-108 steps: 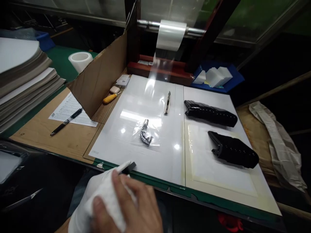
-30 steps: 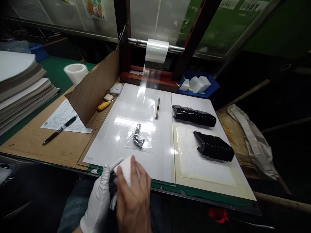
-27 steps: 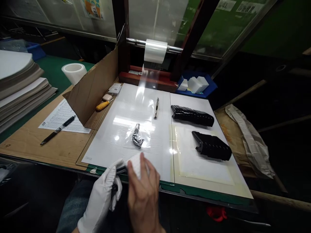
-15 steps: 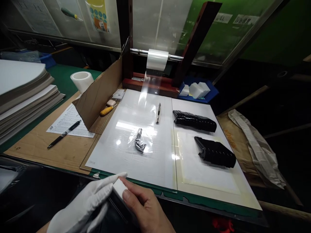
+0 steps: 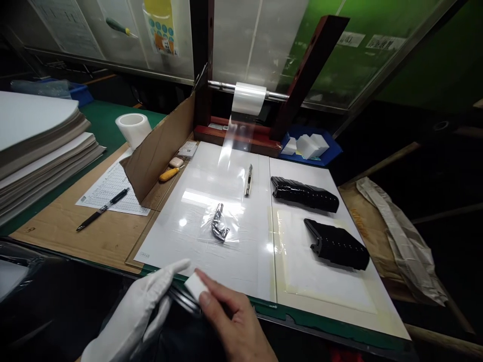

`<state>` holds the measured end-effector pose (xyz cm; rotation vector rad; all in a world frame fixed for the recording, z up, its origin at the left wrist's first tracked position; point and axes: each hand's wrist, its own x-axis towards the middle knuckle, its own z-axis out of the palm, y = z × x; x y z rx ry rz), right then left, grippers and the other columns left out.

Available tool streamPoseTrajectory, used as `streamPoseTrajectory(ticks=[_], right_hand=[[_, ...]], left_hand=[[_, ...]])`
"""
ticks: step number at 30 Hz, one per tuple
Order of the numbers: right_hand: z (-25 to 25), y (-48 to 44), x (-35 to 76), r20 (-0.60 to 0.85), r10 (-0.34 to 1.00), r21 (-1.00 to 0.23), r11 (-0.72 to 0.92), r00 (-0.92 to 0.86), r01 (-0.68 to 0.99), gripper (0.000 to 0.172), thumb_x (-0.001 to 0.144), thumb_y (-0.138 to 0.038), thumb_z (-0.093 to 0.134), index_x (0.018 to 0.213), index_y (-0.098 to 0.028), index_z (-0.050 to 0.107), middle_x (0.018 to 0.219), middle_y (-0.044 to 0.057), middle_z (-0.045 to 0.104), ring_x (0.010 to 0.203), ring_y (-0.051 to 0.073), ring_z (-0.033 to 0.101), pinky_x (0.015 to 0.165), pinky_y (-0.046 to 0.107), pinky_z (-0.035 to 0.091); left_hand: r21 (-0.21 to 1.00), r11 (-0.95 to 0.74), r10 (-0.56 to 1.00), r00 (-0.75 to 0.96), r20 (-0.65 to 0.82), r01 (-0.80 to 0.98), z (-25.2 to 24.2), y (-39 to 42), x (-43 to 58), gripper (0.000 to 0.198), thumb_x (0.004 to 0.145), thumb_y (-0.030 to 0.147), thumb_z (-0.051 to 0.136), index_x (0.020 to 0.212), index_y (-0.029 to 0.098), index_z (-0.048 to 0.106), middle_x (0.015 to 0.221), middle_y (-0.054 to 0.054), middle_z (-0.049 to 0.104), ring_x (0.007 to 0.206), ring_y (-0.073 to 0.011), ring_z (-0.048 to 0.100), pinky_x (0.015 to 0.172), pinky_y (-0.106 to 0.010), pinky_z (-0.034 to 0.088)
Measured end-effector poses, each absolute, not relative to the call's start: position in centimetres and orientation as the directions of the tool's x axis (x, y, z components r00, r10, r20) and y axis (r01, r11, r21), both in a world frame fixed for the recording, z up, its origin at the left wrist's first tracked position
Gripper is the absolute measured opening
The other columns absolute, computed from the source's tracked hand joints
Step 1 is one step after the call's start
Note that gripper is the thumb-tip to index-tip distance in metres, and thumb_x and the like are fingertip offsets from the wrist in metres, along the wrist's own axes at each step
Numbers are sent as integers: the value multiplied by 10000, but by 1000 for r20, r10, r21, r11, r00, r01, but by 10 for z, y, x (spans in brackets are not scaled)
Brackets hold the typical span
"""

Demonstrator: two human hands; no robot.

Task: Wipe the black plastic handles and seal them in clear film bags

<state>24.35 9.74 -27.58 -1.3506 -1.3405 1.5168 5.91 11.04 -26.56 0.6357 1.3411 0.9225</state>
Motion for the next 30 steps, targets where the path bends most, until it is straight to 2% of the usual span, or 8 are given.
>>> streamPoseTrajectory(ticks=[3, 5, 7, 10, 13, 18, 23, 30], right_hand=[[-288, 91, 218, -124, 989, -975, -136, 78, 178, 436, 976, -416, 588, 1389, -276, 571, 1448, 75, 541, 1369, 275, 491, 1105, 477, 444], [-297, 89, 207, 43, 986, -957, -4, 159, 289, 438, 984, -337, 583, 1418, -289, 540, 1515, 80, 469, 1413, 275, 437, 1103, 479, 455], [-301, 91, 207, 177, 982, -903, 138, 61, 407, 434, 983, -273, 582, 1414, -311, 547, 1536, 85, 450, 1411, 279, 446, 1075, 482, 493], [-298, 101, 223, 303, 948, -789, 305, -95, 533, 472, 979, -201, 573, 1429, -335, 525, 1535, 80, 461, 1386, 263, 482, 1045, 484, 532], [-293, 108, 239, 445, 846, -586, 523, -293, 620, 539, 953, -71, 527, 1429, -324, 526, 1535, 94, 449, 1375, 276, 462, 996, 501, 546], [-297, 106, 242, 397, 857, -481, 500, -329, 720, 518, 947, -72, 525, 1421, -281, 530, 1488, 124, 479, 1298, 291, 485, 930, 509, 543], [-300, 105, 240, 370, 867, -514, 490, -334, 704, 499, 950, -74, 521, 1403, -283, 540, 1474, 106, 487, 1290, 276, 475, 932, 478, 536], [-297, 106, 244, 317, 893, -558, 448, -320, 698, 519, 951, -100, 540, 1423, -315, 515, 1486, 80, 482, 1290, 274, 461, 940, 476, 533]], left_hand=[[761, 550, 791, -79, -607, -345, -270, 107, 74, 659, 848, 697, 551, 1233, 171, 645, 406, 109, 343, 277, -67, 222, 283, -177, 201], [701, 541, 756, -97, -648, -464, -275, 104, 80, 621, 856, 709, 538, 1175, 183, 630, 447, 110, 360, 293, -58, 230, 292, -164, 228], [648, 552, 752, -23, -659, -525, -280, 102, 81, 563, 821, 725, 576, 960, 185, 653, 445, 94, 392, 302, -57, 279, 307, -164, 272], [543, 700, 691, 247, -679, -463, -285, 101, 77, 622, 796, 755, 563, 601, 165, 587, 337, 54, 373, 264, -55, 309, 296, -162, 237], [482, 770, 622, 326, -712, -417, -286, 101, 75, 587, 824, 701, 567, 581, 167, 598, 349, 22, 436, 251, -73, 359, 282, -176, 242], [532, 723, 669, 255, -698, -440, -291, 97, 76, 315, 798, 515, 713, 863, 209, 676, 354, 78, 413, 235, -87, 328, 268, -195, 244], [525, 739, 660, 303, -687, -422, -296, 95, 75, 363, 864, 540, 621, 744, 197, 625, 303, 98, 315, 220, -63, 235, 259, -178, 220], [423, 741, 651, 404, -642, -522, -298, 95, 75, 446, 881, 562, 578, 639, 189, 536, 279, 80, 321, 195, -52, 210, 239, -157, 196]])
